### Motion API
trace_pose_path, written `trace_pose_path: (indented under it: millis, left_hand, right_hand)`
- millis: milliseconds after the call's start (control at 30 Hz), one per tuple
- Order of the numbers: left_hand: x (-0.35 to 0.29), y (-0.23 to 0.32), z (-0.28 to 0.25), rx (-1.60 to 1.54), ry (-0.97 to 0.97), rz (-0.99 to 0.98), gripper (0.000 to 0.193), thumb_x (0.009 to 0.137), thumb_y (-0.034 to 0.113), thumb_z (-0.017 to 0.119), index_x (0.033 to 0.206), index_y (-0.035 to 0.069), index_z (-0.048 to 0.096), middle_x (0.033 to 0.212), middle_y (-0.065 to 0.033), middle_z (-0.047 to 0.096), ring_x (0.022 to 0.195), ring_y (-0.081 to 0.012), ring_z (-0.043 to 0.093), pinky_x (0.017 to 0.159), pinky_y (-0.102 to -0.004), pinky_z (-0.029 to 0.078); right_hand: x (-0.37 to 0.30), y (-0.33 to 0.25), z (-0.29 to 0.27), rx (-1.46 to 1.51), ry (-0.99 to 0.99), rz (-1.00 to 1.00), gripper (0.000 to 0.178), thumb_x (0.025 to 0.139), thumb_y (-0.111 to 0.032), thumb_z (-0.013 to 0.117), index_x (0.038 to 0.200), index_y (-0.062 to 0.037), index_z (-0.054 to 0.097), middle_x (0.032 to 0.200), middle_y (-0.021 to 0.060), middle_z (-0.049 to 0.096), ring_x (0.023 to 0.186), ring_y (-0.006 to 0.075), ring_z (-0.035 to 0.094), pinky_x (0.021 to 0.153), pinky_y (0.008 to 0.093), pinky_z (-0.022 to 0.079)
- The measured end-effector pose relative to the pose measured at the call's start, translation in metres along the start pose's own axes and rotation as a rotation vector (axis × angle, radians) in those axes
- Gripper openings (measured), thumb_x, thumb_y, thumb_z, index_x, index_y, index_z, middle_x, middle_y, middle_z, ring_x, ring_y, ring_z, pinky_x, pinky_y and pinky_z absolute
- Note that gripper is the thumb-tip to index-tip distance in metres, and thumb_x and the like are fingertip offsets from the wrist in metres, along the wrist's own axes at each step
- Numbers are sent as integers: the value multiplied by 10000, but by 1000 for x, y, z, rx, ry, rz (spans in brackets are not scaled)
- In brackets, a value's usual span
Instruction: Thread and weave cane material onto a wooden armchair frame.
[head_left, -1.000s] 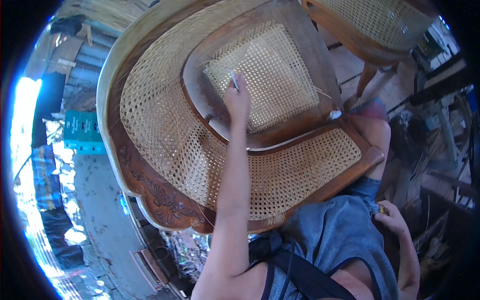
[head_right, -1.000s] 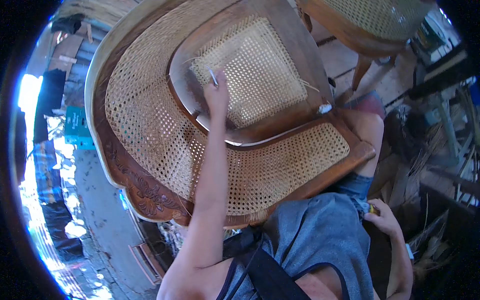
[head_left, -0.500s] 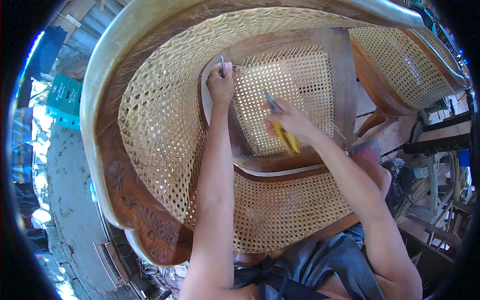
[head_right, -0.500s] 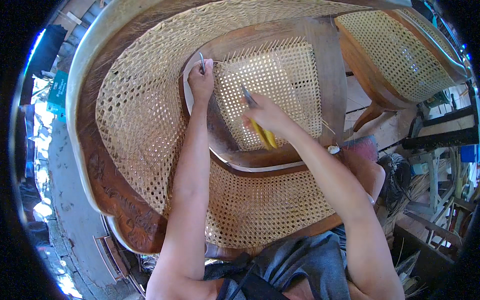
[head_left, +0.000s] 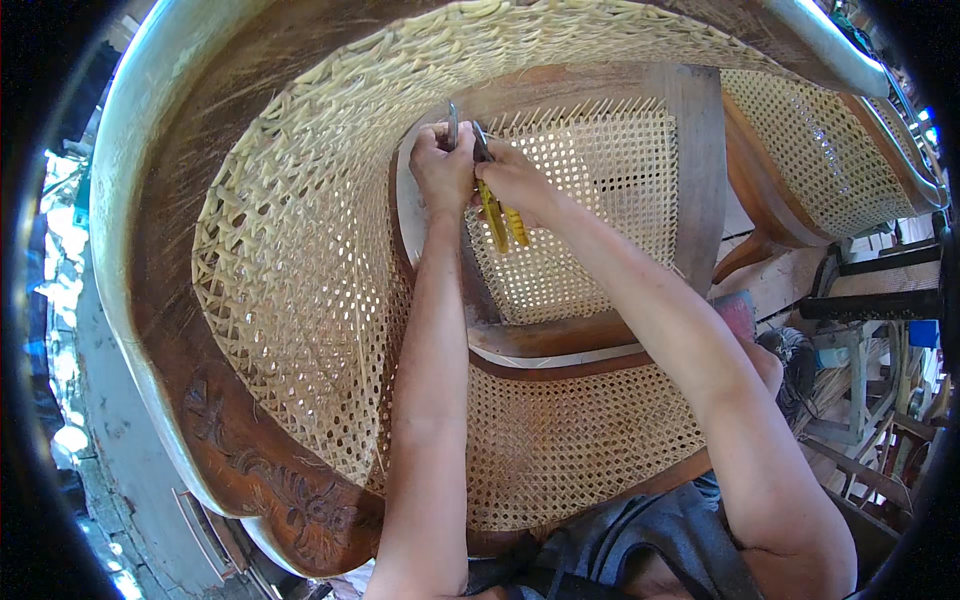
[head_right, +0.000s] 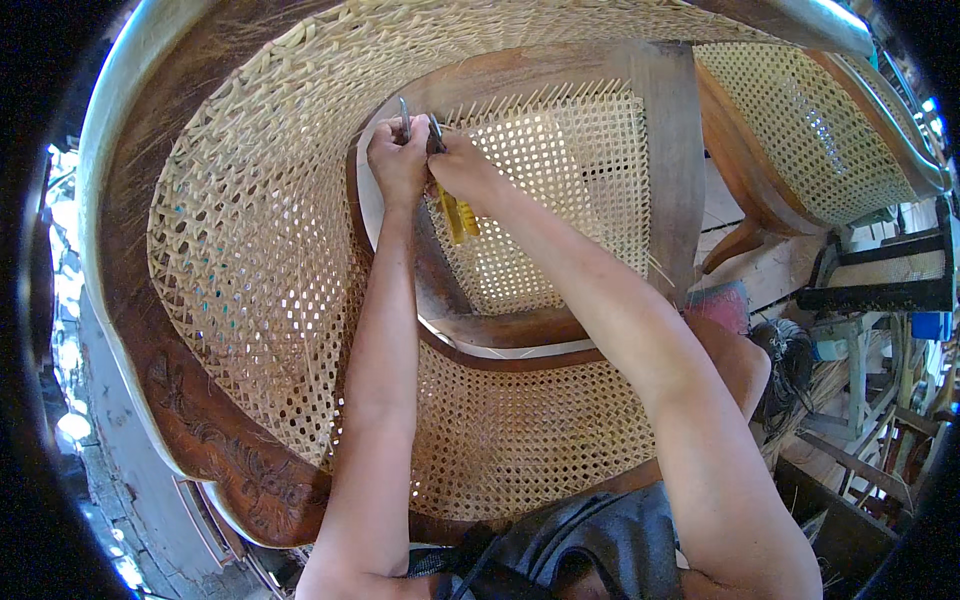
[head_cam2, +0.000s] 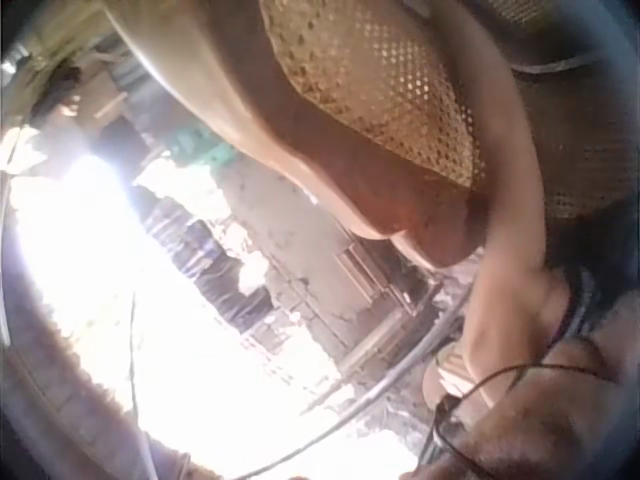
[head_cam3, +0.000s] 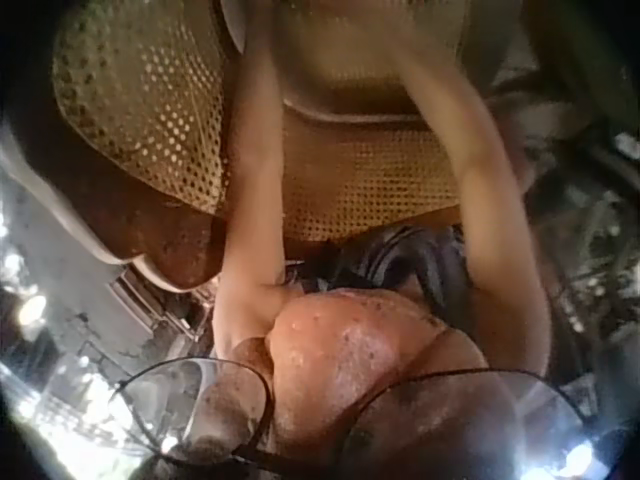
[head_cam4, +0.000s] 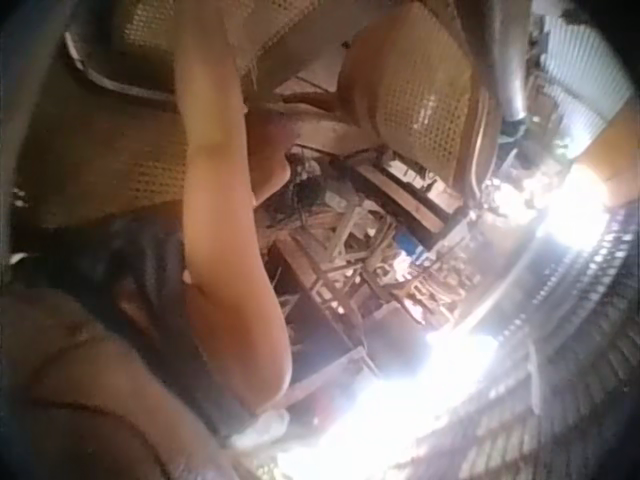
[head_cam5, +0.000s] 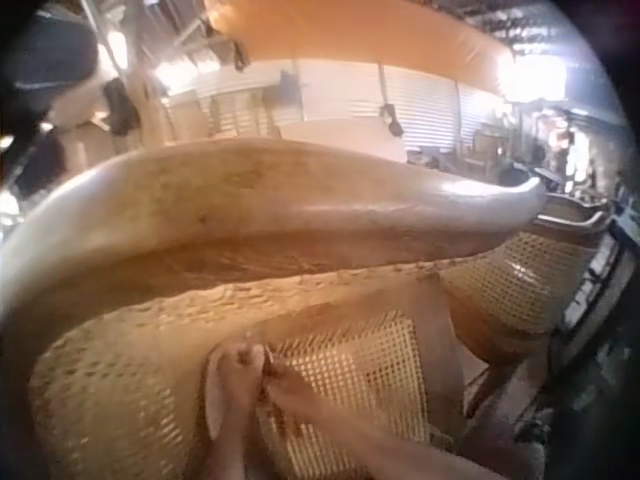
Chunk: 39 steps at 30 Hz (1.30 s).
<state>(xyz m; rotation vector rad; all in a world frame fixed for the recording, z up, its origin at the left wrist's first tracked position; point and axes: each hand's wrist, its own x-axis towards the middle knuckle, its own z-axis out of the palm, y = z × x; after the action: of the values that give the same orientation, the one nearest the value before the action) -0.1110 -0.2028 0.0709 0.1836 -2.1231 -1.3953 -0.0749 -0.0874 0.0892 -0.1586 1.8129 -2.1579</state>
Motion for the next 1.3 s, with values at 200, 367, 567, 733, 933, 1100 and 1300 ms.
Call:
trace_pose_path:
  millis: [200, 367, 567, 733, 933, 1100, 1300]
  left_hand:
    - [-10, 14, 3, -138, -64, 32, 192, 855, 181, 730, 839, -1, 670, 774, -74, 696, 688, -118, 623, 636, -294, 509]
    - [-22, 14, 9, -206, -128, 80, 106, 864, 99, 680, 885, 10, 625, 740, -55, 664, 658, -118, 614, 618, -277, 504]
    - [-19, 12, -17, -327, -184, -91, 164, 913, 83, 594, 1047, -12, 594, 793, -54, 664, 697, -107, 631, 654, -269, 522]
    - [-18, 9, 26, 59, -38, 152, 261, 842, 234, 684, 1038, 63, 701, 895, -155, 716, 819, -297, 701, 809, -385, 537]
    - [-23, 8, 20, 112, -29, 124, 328, 825, 323, 736, 1061, 96, 713, 923, -124, 729, 868, -302, 705, 813, -382, 537]
    - [-18, 10, 25, 167, -71, 217, 292, 861, 331, 712, 1055, 113, 731, 960, -139, 724, 888, -330, 697, 795, -405, 543]
    - [-21, 5, 10, 382, 17, 384, 337, 885, 281, 681, 1164, 94, 652, 974, -145, 716, 857, -333, 692, 761, -420, 559]
  right_hand:
    - [4, 2, -6, -192, 81, -247, 157, 872, -66, 499, 901, 48, 603, 753, 117, 611, 631, 209, 589, 573, 369, 471]
    - [-77, -21, -26, -346, 28, 104, 306, 974, -219, 496, 936, 80, 543, 723, 215, 595, 531, 249, 592, 493, 416, 475]
    - [-403, -24, -117, -597, -600, 589, 442, 1002, -415, 521, 1114, 4, 606, 1015, 175, 658, 954, 260, 642, 832, 378, 494]
    - [-586, 30, -118, -905, -17, 642, 270, 885, -238, 653, 1130, -131, 686, 989, 142, 633, 923, 319, 614, 827, 394, 490]
    - [-592, 72, -107, -1363, 105, 330, 369, 855, -180, 639, 1223, -204, 647, 1037, 77, 562, 986, 310, 515, 892, 445, 403]
    - [-541, 6, -104, -1157, 43, 467, 265, 891, -234, 650, 1130, -125, 683, 1118, 109, 596, 1089, 324, 549, 924, 446, 435]
    - [-383, -62, -107, -1091, -185, 59, 256, 908, -208, 646, 1109, -52, 676, 926, 142, 647, 856, 336, 644, 771, 399, 525]
